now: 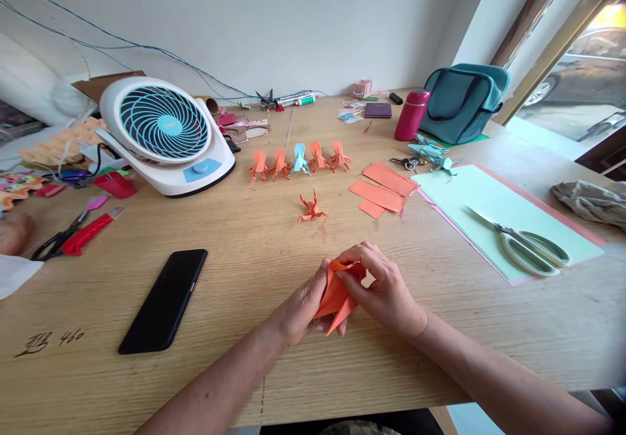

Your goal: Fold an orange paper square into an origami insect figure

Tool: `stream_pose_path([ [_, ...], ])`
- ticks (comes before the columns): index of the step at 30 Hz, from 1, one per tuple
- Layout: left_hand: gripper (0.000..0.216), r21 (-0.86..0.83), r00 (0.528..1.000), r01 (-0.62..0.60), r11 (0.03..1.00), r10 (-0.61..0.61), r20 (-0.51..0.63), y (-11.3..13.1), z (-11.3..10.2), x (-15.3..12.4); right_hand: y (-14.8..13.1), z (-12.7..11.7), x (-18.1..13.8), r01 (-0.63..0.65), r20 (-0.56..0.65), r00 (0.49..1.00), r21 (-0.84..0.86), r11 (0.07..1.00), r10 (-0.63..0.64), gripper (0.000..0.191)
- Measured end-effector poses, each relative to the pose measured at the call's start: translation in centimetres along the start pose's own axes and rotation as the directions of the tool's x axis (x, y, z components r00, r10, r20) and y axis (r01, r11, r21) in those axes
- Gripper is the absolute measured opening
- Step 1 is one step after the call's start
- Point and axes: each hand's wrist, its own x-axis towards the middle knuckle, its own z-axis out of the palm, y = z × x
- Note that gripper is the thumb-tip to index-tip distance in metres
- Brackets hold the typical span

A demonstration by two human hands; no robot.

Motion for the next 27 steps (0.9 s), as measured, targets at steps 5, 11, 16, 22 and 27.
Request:
stream_pose_path([
  [5,0.079,0.081,0.998,-0.018,0.997,0.022,-0.051,-0.20,-0.19,-0.18,-0.34,-0.18,0.24,-0.067,0.019,0.998,0.062,0.996,0.066,0.013],
  [11,0.078,0.150,0.998,-0.014,0.989,0.022,-0.052,-0.05,-0.21,-0.31,-0.47,-0.17,0.34,-0.173,0.020,0.985,0.105,0.979,0.172,0.023],
  [16,0.080,0.217,0.997,-0.044,0.975,0.055,-0.046,0.43,0.13,-0.48,-0.54,-0.18,0.16,-0.245,0.045,0.969,0.147,0.958,0.241,0.023],
  [22,0.082,0.222,0.997,-0.074,0.972,0.075,0.001,0.13,-0.20,-0.44,-0.76,-0.33,0.00,-0.355,0.075,0.935,0.195,0.914,0.347,0.015],
  [27,0.080,0.170,0.997,-0.072,0.983,0.069,0.023,-0.45,-0.40,-0.22,-0.95,-0.33,-0.06,-0.398,0.057,0.917,0.214,0.892,0.395,0.017],
])
